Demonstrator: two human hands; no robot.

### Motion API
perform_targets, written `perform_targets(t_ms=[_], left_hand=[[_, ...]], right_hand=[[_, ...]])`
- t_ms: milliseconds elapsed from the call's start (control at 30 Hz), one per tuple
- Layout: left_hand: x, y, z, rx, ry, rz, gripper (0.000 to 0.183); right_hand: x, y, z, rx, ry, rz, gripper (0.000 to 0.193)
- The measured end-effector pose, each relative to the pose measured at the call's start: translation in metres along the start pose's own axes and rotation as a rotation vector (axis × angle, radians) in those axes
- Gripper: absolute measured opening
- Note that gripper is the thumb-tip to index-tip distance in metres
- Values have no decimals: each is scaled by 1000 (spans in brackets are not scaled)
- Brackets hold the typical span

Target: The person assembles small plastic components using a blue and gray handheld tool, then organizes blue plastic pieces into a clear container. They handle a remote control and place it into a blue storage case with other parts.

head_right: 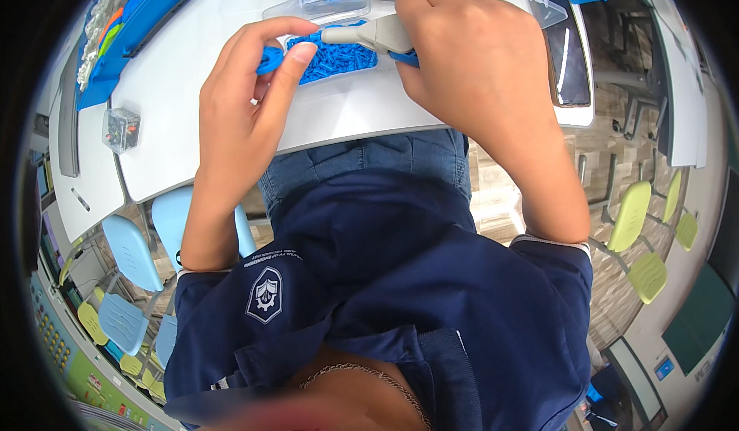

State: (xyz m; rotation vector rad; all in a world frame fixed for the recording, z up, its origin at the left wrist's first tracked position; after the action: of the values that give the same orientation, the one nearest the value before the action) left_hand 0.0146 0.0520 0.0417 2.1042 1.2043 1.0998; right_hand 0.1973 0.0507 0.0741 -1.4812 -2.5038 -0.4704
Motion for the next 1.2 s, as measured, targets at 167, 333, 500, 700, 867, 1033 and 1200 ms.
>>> perform_targets(t_ms=[167, 333, 500, 700, 867, 1033, 1200], left_hand=[[1, -5, 4, 144, 11, 11, 13], [1, -2, 0, 227, 62, 100, 19], [-6, -3, -11, -86, -24, 46, 32], [-13, -5, -7, -683, 6, -75, 46], [-14, 1, 1, -841, 16, -111, 50], [-15, 2, 6, -841, 17, -108, 51], [-13, 3, 8, -793, -3, -100, 51]], right_hand=[[-3, 1, 2, -27, -37, 14, 34], [-6, 6, 3, -72, -81, 41, 35], [-5, 2, -4, -27, -34, 59, 35], [3, -13, -20, 44, 66, 69, 36], [14, -23, -28, 189, 129, -32, 30], [11, -23, -27, 188, 74, 26, 29], [6, -21, -19, 66, 64, 9, 33]])
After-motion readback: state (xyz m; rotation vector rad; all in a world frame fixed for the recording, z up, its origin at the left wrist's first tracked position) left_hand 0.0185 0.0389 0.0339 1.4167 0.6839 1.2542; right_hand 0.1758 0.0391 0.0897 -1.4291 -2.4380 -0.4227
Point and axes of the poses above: each hand's wrist, its own x-axis towards the middle knuckle, its own z-axis out of the palm, y = z × x, the point moved 5 cm from there along x, towards the middle knuckle, and after that the axes turned 1 degree about y, right-handed, at the moved point
